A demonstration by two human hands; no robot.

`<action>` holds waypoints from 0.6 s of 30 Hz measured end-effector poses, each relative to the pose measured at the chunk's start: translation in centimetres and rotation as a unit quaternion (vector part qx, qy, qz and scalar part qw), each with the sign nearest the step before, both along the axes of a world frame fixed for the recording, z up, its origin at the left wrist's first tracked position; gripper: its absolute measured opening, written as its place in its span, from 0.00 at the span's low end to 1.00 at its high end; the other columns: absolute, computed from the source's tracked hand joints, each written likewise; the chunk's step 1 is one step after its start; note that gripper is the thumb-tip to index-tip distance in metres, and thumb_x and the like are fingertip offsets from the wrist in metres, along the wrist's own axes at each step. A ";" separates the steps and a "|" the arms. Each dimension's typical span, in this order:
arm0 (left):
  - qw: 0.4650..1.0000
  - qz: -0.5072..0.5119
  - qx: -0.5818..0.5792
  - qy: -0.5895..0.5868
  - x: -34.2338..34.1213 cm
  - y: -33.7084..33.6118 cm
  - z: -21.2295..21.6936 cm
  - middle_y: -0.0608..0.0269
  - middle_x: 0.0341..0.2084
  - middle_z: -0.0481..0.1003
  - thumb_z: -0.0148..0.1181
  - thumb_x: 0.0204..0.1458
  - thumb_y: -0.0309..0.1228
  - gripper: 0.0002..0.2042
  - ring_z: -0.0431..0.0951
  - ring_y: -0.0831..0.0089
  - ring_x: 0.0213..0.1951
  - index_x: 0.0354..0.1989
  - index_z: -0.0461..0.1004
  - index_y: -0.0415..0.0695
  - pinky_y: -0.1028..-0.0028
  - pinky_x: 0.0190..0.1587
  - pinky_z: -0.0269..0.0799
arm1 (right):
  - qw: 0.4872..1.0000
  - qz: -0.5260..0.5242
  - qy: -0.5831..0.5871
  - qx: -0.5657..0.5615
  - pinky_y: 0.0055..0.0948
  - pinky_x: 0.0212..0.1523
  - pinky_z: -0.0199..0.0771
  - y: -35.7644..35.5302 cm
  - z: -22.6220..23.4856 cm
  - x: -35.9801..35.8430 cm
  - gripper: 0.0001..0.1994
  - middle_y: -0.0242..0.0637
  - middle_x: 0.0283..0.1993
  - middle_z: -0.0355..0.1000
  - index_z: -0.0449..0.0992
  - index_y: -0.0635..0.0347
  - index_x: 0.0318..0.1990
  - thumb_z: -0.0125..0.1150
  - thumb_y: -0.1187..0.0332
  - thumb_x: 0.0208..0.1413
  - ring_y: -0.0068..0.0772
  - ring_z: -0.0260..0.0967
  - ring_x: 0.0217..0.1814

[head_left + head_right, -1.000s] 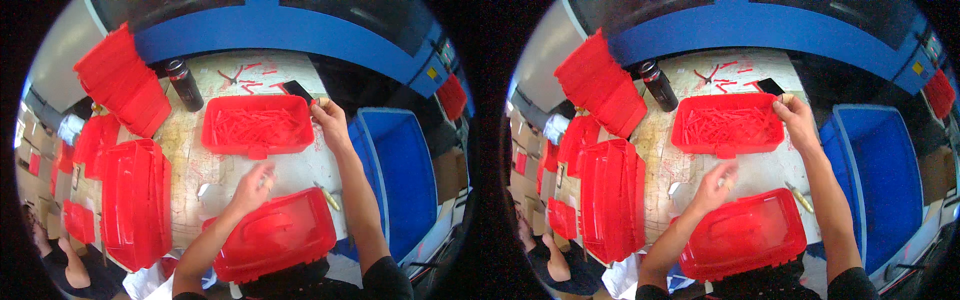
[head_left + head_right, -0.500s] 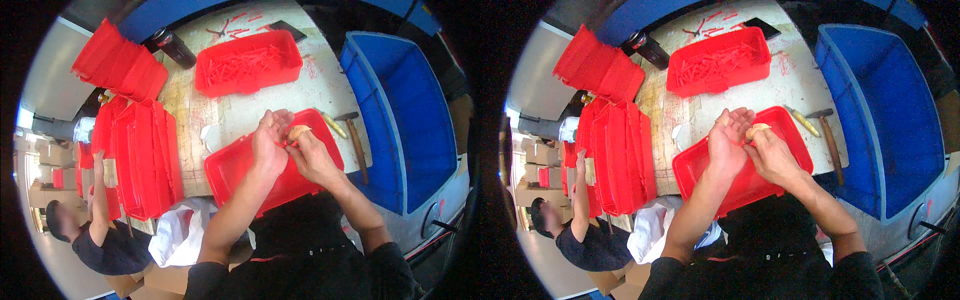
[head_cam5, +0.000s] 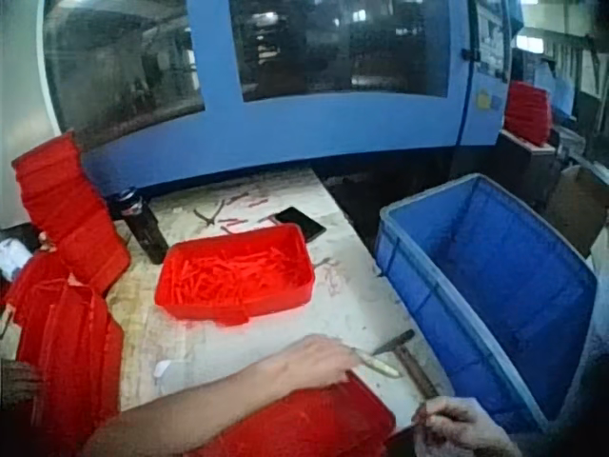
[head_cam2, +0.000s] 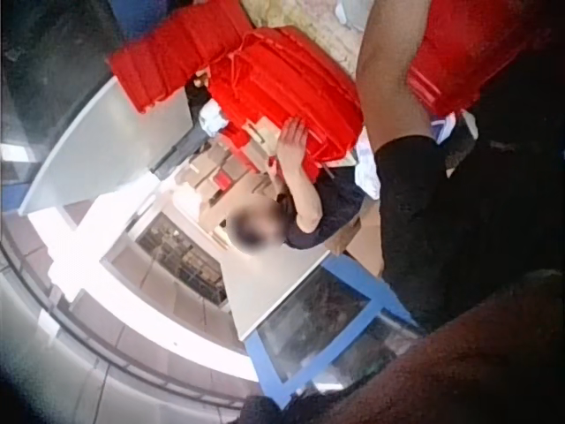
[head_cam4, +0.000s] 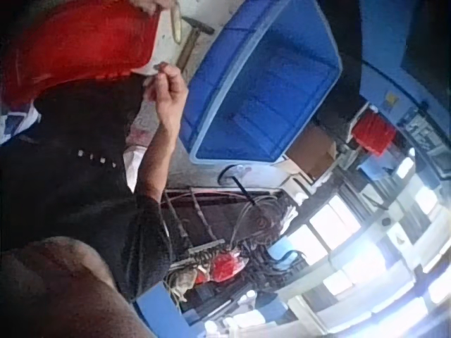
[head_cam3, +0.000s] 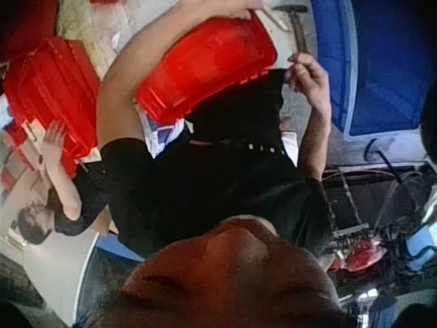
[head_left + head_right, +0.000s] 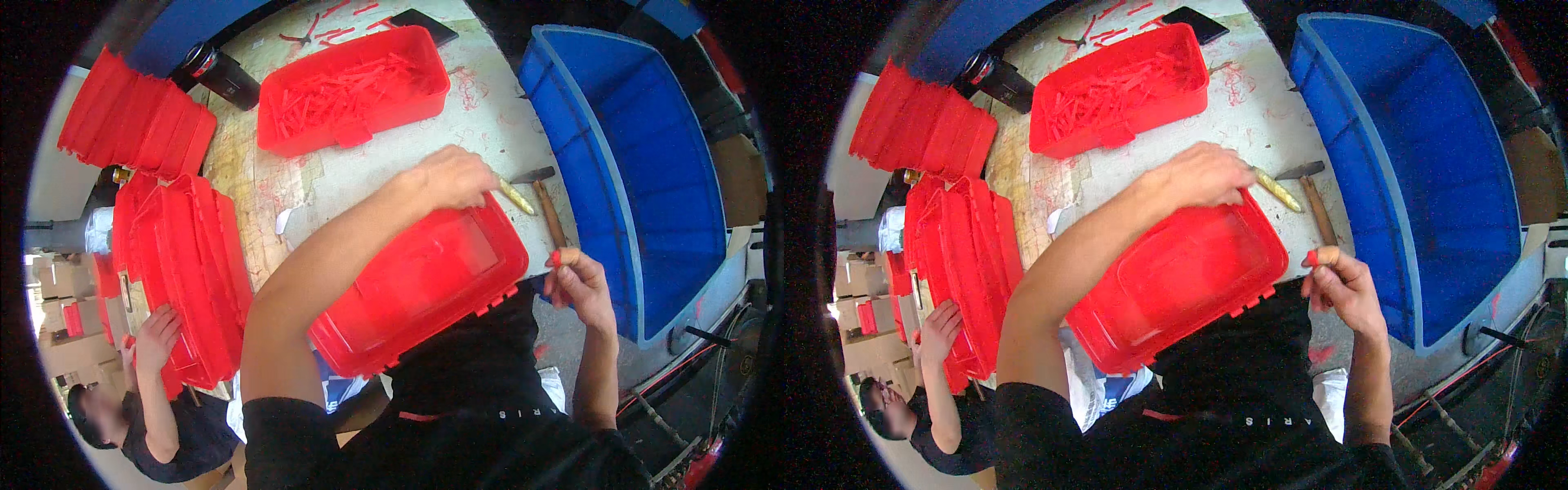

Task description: The person repeatedly picks red plastic containers from a stack, removes excess plastic flash from edges and handles, and uses a hammer to tap small red plastic pins into place. The person works one container at a time, flipping and rotating each piece to access different edges before placing it aside.

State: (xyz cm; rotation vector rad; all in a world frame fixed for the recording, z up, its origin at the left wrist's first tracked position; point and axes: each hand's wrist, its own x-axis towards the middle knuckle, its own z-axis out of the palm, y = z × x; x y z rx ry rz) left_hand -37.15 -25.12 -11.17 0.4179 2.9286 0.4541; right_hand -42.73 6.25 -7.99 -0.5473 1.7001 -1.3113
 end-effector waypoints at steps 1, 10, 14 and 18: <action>0.999 0.038 -0.018 -0.022 -0.1 -1.2 0.4 0.54 0.35 0.78 0.65 0.49 0.38 0.11 0.78 0.53 0.44 0.35 0.77 0.44 0.54 0.41 0.73 | 0.999 0.007 0.034 0.008 0.19 0.24 0.59 -0.6 0.0 0.0 0.13 0.27 0.25 0.70 0.77 0.59 0.41 0.48 0.62 0.70 0.14 0.61 0.23; 0.950 0.296 0.042 0.096 12.6 -7.4 -2.4 0.49 0.32 0.77 0.62 0.53 0.36 0.10 0.77 0.48 0.39 0.36 0.74 0.42 0.53 0.40 0.72 | 0.971 0.192 0.125 -0.070 0.25 0.29 0.71 -13.4 1.1 0.0 0.11 0.28 0.28 0.72 0.78 0.63 0.41 0.56 0.64 0.65 0.18 0.69 0.29; 0.951 0.289 0.058 0.090 13.8 -7.0 -2.4 0.46 0.30 0.77 0.62 0.53 0.35 0.10 0.76 0.43 0.36 0.34 0.72 0.41 0.52 0.38 0.72 | 0.731 0.304 0.604 -0.089 0.36 0.28 0.76 -19.2 0.2 2.8 0.11 0.40 0.35 0.78 0.79 0.59 0.44 0.59 0.63 0.61 0.36 0.78 0.31; 0.954 0.291 0.068 -0.011 13.0 -7.4 -1.1 0.44 0.28 0.77 0.66 0.48 0.38 0.14 0.77 0.42 0.37 0.33 0.71 0.41 0.51 0.38 0.71 | 0.737 0.268 0.620 -0.005 0.39 0.31 0.78 -21.0 -1.1 3.9 0.10 0.45 0.34 0.78 0.79 0.58 0.44 0.61 0.65 0.58 0.43 0.79 0.34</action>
